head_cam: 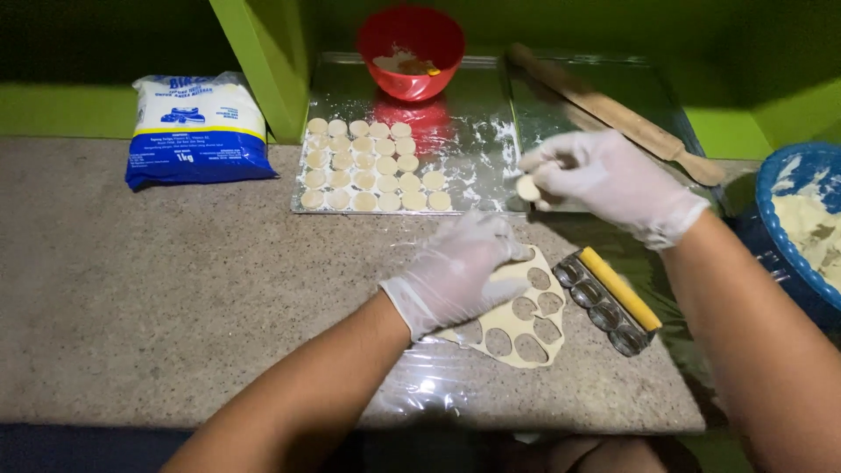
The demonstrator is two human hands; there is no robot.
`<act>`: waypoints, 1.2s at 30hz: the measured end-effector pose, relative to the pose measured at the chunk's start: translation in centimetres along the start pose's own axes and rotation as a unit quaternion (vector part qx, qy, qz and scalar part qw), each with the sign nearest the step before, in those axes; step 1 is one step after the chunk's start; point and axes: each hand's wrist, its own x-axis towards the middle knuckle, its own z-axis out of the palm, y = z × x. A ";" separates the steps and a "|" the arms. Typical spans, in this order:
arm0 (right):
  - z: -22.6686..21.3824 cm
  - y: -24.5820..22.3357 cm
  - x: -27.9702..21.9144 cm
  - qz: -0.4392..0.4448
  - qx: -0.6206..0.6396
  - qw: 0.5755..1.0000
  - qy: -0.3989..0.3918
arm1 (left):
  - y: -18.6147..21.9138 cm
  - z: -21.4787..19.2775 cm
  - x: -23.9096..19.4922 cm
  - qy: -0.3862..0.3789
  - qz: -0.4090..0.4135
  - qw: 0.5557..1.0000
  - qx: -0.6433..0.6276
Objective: Cutting small circular shapes from a sheet of dough using manual cutters and placing them on a tray.
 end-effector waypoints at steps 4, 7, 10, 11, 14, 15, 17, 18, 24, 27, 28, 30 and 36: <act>1.7 1.7 5.6 -0.060 -0.017 0.998 0.022 | -0.8 2.2 0.0 -0.017 0.017 0.999 0.045; 4.2 1.6 8.8 -0.047 -0.116 0.990 0.060 | -0.9 2.2 0.1 -0.022 0.014 0.998 0.054; 7.1 1.2 10.7 0.020 -0.042 0.996 0.082 | -0.8 1.8 -0.1 -0.019 0.017 0.998 0.052; 7.7 2.1 11.8 0.009 -0.088 0.994 0.064 | -0.9 2.0 -0.1 -0.011 0.021 0.999 0.047; 8.8 4.3 14.2 -0.020 -0.181 0.982 0.047 | -1.3 2.5 0.0 0.001 0.025 0.999 0.046; 9.0 4.9 14.7 -0.036 -0.230 0.971 0.049 | -1.4 2.7 0.0 0.005 0.028 0.998 0.049; 8.8 4.9 15.3 -0.049 -0.224 0.972 0.054 | -1.5 2.7 0.0 0.002 0.025 0.998 0.049; 8.6 4.9 15.5 -0.063 -0.217 0.972 0.060 | -1.6 2.8 0.1 -0.001 0.024 0.998 0.050; 8.5 4.6 14.7 -0.085 -0.220 0.971 0.041 | -1.4 2.8 0.2 -0.004 0.019 0.998 0.052; 8.7 3.7 13.6 -0.103 -0.221 0.969 0.036 | -1.3 2.8 0.2 -0.006 0.012 0.999 0.042; 8.7 3.4 13.3 -0.104 -0.222 0.969 0.036 | -1.2 2.5 0.1 -0.006 0.013 0.999 0.042; 8.8 2.9 12.8 -0.091 -0.216 0.971 0.035 | -1.0 1.9 0.0 -0.018 0.014 0.999 0.046; 8.9 2.2 12.0 -0.094 -0.228 0.969 0.032 | -0.8 1.8 -0.1 -0.020 0.008 0.999 0.039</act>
